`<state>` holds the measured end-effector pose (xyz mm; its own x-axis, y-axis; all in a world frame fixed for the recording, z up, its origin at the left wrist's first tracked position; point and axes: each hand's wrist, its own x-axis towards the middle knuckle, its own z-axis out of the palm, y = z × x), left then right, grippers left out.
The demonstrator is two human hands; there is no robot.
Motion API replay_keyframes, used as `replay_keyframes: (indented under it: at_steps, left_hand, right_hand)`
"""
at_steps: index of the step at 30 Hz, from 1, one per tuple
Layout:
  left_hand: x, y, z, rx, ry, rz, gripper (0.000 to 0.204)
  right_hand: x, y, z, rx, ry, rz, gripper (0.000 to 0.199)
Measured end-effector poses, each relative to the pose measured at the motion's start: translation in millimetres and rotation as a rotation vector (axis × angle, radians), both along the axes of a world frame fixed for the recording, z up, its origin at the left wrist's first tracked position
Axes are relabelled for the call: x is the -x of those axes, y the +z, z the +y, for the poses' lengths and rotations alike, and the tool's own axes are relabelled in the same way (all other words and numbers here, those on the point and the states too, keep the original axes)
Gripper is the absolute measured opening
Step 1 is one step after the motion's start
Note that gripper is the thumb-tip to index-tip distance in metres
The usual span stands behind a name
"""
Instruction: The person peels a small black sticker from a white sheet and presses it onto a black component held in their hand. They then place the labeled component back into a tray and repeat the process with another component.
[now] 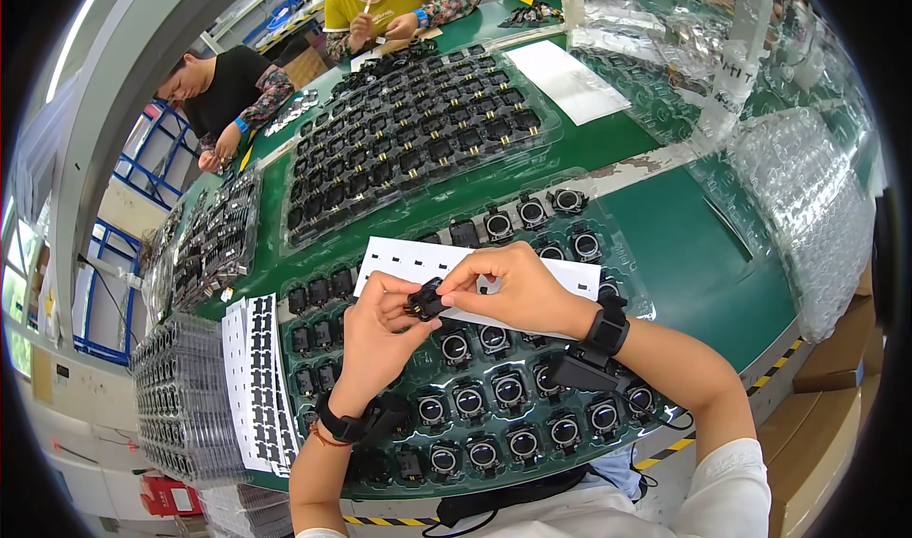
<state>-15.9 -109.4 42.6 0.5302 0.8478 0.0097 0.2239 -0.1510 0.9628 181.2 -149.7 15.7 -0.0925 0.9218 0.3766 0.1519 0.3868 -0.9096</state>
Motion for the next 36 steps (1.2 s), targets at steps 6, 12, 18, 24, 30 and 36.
replay_keyframes:
  at_steps: [6,12,18,24,30,36]
  left_hand:
    - [-3.6,1.7,-1.7,-0.063,0.006,0.070,0.042]
    - [-7.8,-0.1,-5.3,-0.128,-0.040,0.077,0.037]
    - [-14.1,-1.1,-14.9,-0.209,0.012,0.089,0.033]
    - [-15.8,-2.8,-20.9,-0.398,0.004,0.184,0.029]
    - [-7.1,5.3,-14.6,0.080,0.051,-0.189,0.025]
    - [11.5,10.9,-14.5,0.286,0.027,-0.295,0.031]
  right_hand:
    - [1.0,-2.7,0.7,-0.002,-0.011,0.003,0.011]
    - [1.7,-9.5,3.4,-0.122,-0.076,-0.106,0.010]
    - [2.6,-8.3,2.1,-0.241,-0.152,-0.267,0.018]
    - [1.8,-4.7,-1.9,-0.224,-0.314,-0.511,0.031]
    - [-3.3,-9.1,2.3,-0.248,-0.257,-0.474,0.030]
    - [-4.7,-21.1,4.3,-0.239,-0.366,-0.721,0.030]
